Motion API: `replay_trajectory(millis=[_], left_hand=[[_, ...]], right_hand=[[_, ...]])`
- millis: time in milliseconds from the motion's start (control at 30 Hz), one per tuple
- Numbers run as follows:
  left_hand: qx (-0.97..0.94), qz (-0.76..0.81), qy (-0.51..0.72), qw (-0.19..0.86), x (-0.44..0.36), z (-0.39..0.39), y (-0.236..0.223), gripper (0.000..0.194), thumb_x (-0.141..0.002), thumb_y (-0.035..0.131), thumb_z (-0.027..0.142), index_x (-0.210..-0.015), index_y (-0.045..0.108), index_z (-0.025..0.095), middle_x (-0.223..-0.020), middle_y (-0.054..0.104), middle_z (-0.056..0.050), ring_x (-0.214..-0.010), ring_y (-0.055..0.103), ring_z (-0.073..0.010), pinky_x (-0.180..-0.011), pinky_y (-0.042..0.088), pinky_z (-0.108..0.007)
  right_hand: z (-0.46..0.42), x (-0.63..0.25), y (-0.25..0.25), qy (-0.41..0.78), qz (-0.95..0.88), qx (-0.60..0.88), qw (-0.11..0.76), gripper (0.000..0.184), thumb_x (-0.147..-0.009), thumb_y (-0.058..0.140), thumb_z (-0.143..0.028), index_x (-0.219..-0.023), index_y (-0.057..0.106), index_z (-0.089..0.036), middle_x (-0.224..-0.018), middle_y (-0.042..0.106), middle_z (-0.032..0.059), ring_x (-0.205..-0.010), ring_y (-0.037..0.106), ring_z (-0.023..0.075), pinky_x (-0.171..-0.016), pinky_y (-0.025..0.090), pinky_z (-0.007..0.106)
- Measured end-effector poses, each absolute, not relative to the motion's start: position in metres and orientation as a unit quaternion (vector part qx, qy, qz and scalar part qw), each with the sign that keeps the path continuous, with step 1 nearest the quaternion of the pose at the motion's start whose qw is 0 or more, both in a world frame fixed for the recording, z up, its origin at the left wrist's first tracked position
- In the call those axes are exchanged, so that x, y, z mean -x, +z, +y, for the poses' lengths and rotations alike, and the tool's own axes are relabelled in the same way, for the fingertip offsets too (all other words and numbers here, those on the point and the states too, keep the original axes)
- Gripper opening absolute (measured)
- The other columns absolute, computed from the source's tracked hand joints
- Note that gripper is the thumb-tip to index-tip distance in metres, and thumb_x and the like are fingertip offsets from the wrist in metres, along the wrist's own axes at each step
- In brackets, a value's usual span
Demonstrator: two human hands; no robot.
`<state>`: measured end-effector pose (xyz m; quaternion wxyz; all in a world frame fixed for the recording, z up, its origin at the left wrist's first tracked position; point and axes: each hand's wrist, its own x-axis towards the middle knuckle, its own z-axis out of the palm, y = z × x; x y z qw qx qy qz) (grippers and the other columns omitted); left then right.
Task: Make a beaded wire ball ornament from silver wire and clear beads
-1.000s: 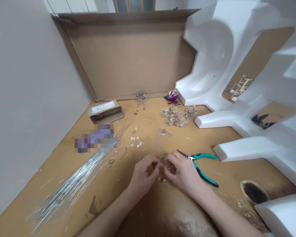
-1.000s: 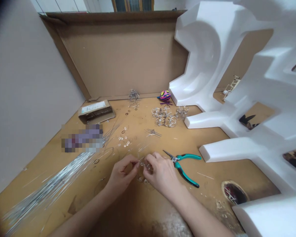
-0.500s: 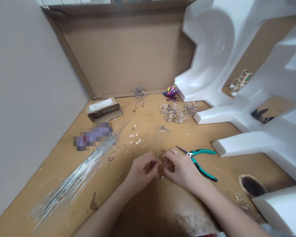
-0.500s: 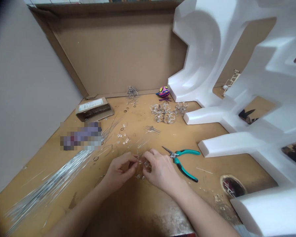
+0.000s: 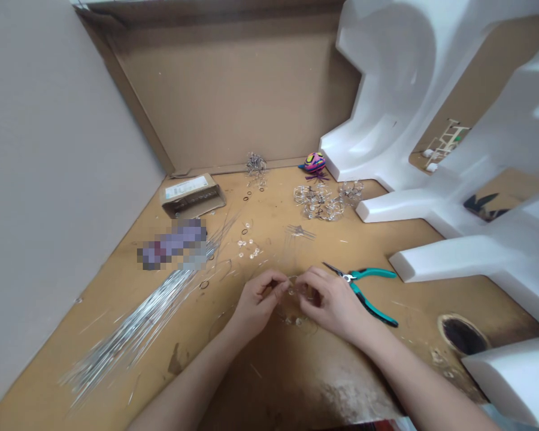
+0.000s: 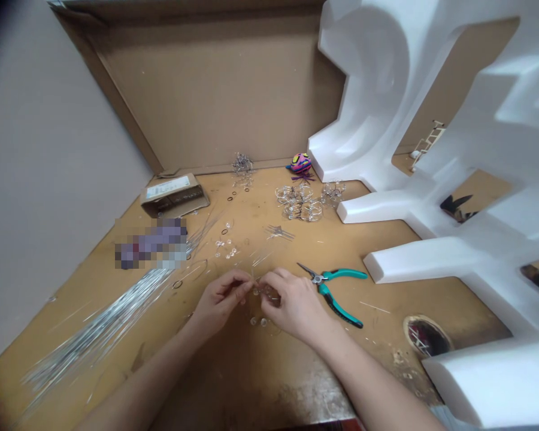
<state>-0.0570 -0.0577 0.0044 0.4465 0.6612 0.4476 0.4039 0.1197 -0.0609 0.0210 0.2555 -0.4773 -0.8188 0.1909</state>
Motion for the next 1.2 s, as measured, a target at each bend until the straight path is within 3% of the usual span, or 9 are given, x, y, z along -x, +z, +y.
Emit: replay_trajectory(millis=[300,467,800,900,1033,1100,1200], left_hand=[[-0.678,0.435,0.417,0.421,0.055,-0.061,0.005,0.015,-0.085,0.049,0.028,-0.083,0.059,0.017,-0.085,0.061,-0.003,-0.077,0.055,-0.0134,-0.070,0.043,-0.024],[-0.682,0.462,0.395,0.406,0.055,-0.061,0.006,0.016,-0.085,0.049,0.030,-0.079,0.058,0.017,-0.072,0.057,0.000,-0.067,0.052,-0.0115,-0.063,0.041,-0.022],[-0.643,0.482,0.405,0.435,0.053,-0.059,0.004,0.018,-0.084,0.049,0.032,-0.077,0.054,0.017,-0.068,0.055,0.002,-0.056,0.046,-0.0090,-0.055,0.040,-0.021],[-0.650,0.488,0.407,0.417,0.054,-0.059,0.005,0.018,-0.083,0.049,0.032,-0.076,0.055,0.017,-0.069,0.056,0.001,-0.059,0.048,-0.0101,-0.057,0.040,-0.021],[-0.664,0.488,0.395,0.405,0.054,-0.062,0.006,0.020,-0.084,0.048,0.033,-0.077,0.056,0.017,-0.071,0.059,0.000,-0.060,0.050,-0.0110,-0.058,0.041,-0.022],[-0.669,0.486,0.393,0.402,0.054,-0.063,0.007,0.019,-0.084,0.048,0.033,-0.077,0.057,0.017,-0.072,0.060,-0.001,-0.061,0.051,-0.0111,-0.058,0.042,-0.022],[-0.671,0.480,0.397,0.403,0.054,-0.063,0.008,0.019,-0.084,0.049,0.033,-0.077,0.057,0.017,-0.072,0.061,-0.001,-0.062,0.052,-0.0115,-0.059,0.042,-0.022]], right_hand=[[-0.061,-0.121,0.020,0.187,-0.828,0.472,0.239,0.015,-0.071,0.047,-0.012,-0.080,0.056,-0.020,-0.075,0.056,-0.0005,-0.064,0.051,0.0108,-0.059,0.036,0.021],[-0.062,-0.121,0.022,0.189,-0.831,0.461,0.248,0.015,-0.071,0.047,-0.011,-0.081,0.055,-0.020,-0.076,0.056,0.0000,-0.064,0.050,0.0112,-0.058,0.036,0.021],[-0.058,-0.123,0.015,0.203,-0.838,0.449,0.233,0.010,-0.077,0.051,-0.019,-0.086,0.056,-0.022,-0.081,0.057,0.0005,-0.066,0.053,0.0116,-0.061,0.039,0.022],[-0.060,-0.124,0.019,0.196,-0.837,0.453,0.237,0.020,-0.079,0.054,-0.028,-0.099,0.056,-0.024,-0.092,0.058,0.0030,-0.071,0.055,0.0131,-0.065,0.042,0.025],[-0.066,-0.149,0.029,0.152,-0.817,0.507,0.228,0.040,-0.080,0.054,-0.040,-0.116,0.049,-0.024,-0.110,0.055,0.0078,-0.092,0.055,0.0195,-0.077,0.044,0.033],[-0.071,-0.172,0.028,0.104,-0.807,0.552,0.182,0.039,-0.082,0.049,-0.039,-0.117,0.049,-0.022,-0.109,0.057,0.0093,-0.098,0.054,0.0222,-0.082,0.043,0.037],[-0.081,-0.205,0.017,0.014,-0.803,0.588,0.097,0.049,-0.075,0.055,-0.042,-0.117,0.051,-0.017,-0.112,0.056,0.0142,-0.103,0.051,0.0288,-0.086,0.040,0.044]])
